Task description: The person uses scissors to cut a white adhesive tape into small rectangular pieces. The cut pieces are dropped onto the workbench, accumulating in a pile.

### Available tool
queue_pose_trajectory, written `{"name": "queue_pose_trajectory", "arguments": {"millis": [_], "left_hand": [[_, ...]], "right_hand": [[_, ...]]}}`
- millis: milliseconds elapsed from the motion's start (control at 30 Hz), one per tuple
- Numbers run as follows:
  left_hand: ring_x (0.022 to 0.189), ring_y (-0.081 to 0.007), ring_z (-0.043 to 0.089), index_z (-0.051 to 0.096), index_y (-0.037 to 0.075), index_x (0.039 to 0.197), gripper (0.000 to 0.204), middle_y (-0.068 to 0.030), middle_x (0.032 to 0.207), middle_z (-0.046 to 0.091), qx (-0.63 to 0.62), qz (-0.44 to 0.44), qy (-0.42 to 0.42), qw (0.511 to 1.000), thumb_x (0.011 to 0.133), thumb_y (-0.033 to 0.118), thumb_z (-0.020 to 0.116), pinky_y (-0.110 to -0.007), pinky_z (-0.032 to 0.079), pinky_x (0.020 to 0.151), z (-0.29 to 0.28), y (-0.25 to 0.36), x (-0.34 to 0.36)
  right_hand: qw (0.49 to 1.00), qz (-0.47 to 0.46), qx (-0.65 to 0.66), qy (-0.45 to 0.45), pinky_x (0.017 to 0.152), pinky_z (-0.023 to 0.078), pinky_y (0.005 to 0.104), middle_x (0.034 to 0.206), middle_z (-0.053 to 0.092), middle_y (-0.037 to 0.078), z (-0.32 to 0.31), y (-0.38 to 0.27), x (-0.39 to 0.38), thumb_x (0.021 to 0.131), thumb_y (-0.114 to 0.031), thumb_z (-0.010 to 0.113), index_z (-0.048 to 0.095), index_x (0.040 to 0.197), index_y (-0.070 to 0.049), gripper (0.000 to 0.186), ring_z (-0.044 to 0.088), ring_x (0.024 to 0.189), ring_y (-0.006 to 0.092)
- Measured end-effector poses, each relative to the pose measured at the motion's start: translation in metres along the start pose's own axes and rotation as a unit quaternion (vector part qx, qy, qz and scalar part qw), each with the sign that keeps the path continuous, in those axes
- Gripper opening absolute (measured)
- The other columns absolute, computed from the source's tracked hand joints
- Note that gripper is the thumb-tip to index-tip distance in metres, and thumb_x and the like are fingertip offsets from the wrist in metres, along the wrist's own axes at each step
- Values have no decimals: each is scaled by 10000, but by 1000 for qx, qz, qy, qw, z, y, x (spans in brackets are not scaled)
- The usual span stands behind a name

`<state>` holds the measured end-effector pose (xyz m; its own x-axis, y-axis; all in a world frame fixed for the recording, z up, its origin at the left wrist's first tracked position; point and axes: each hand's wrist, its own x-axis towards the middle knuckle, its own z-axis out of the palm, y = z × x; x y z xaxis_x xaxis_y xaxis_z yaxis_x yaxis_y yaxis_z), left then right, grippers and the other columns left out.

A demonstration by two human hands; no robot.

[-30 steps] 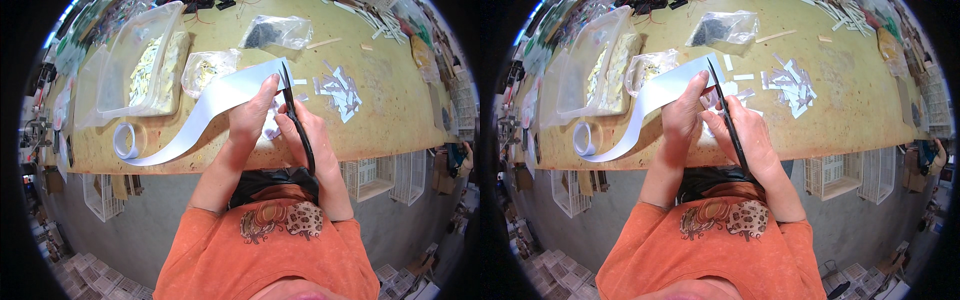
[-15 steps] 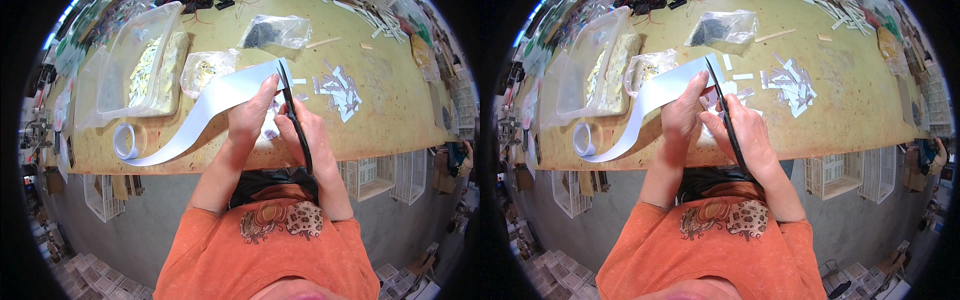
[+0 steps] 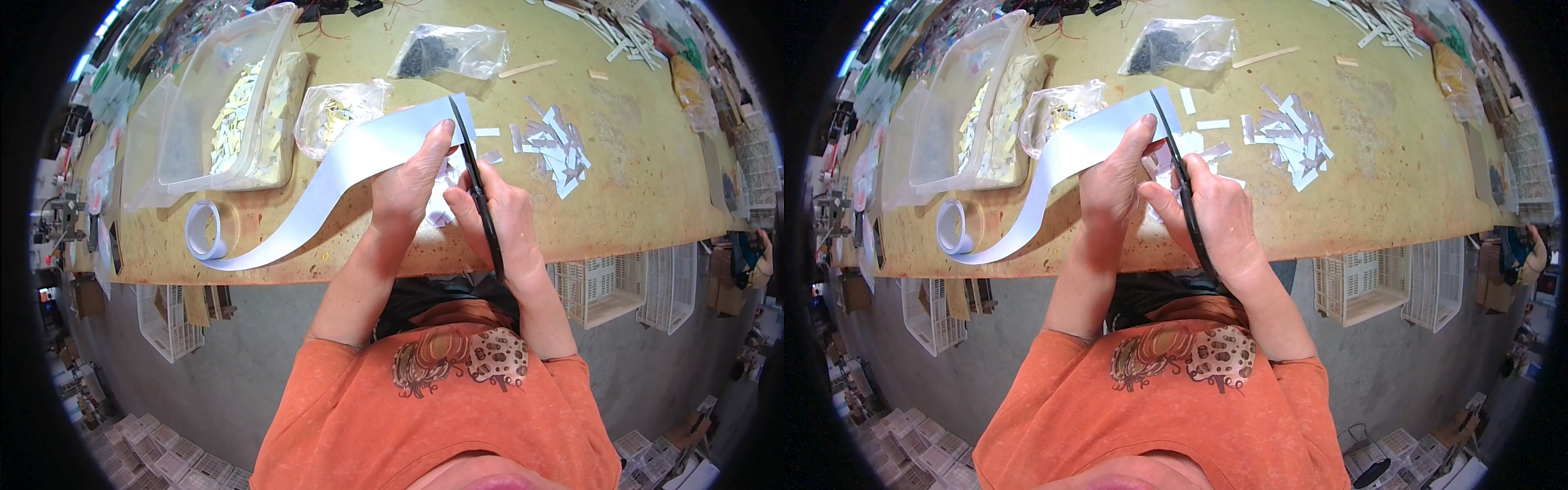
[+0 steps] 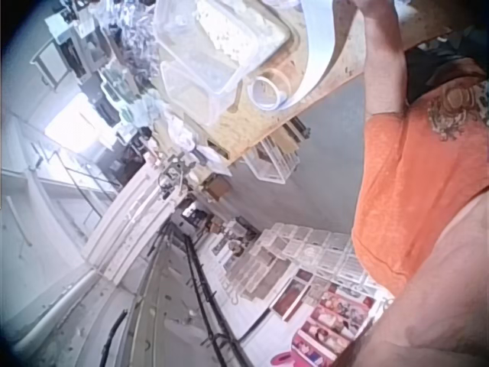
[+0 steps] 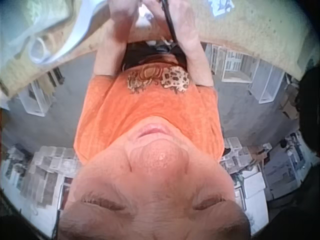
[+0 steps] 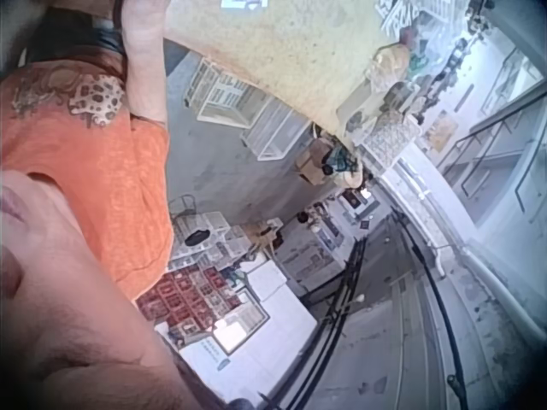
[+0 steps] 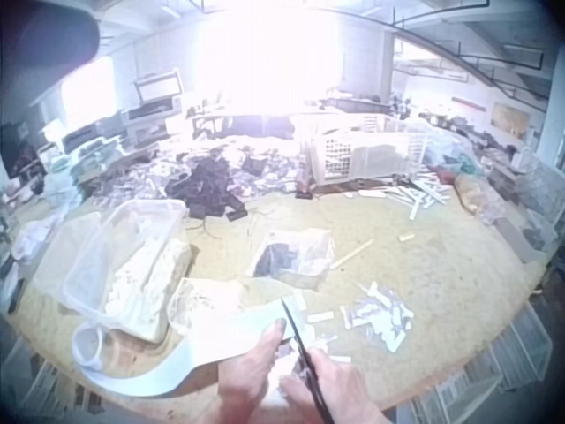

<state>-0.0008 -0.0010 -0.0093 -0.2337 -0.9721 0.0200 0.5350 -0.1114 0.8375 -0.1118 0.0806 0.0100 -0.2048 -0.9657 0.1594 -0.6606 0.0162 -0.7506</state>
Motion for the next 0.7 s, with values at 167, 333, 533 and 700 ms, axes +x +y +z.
{"name": "queue_pose_trajectory", "arguments": {"millis": [167,333,533,700], "left_hand": [[844,-95,632,639,15,1077,156,-28,965,669,-7,-12,10,1000,957,104,685,-267,551,757,6,6,-2],[840,-107,636,678,19,1028,136,-22,936,675,3,-7,28,1000,956,135,688,-273,544,751,9,9,-5],[820,-99,614,671,13,1012,126,-22,916,668,9,-16,-22,1000,969,131,662,-254,511,736,3,7,-3],[849,-95,612,618,24,1073,126,-19,958,646,-3,-32,-82,996,983,112,629,-251,524,740,-1,-2,1]], "right_hand": [[999,0,29,17,561,512,470,668,655,185,4,0,-1,931,-461,669,588,881,-37,434,670,665,415],[987,85,139,-11,521,492,401,650,650,129,0,-1,2,976,-324,651,619,921,-3,327,662,562,266],[859,196,469,-58,393,373,204,607,540,-25,-20,-5,19,1009,-259,619,606,1022,-34,226,466,424,46],[862,168,476,-39,386,370,206,595,534,-20,-20,-9,35,979,-179,645,591,982,-34,154,471,422,57]]}}
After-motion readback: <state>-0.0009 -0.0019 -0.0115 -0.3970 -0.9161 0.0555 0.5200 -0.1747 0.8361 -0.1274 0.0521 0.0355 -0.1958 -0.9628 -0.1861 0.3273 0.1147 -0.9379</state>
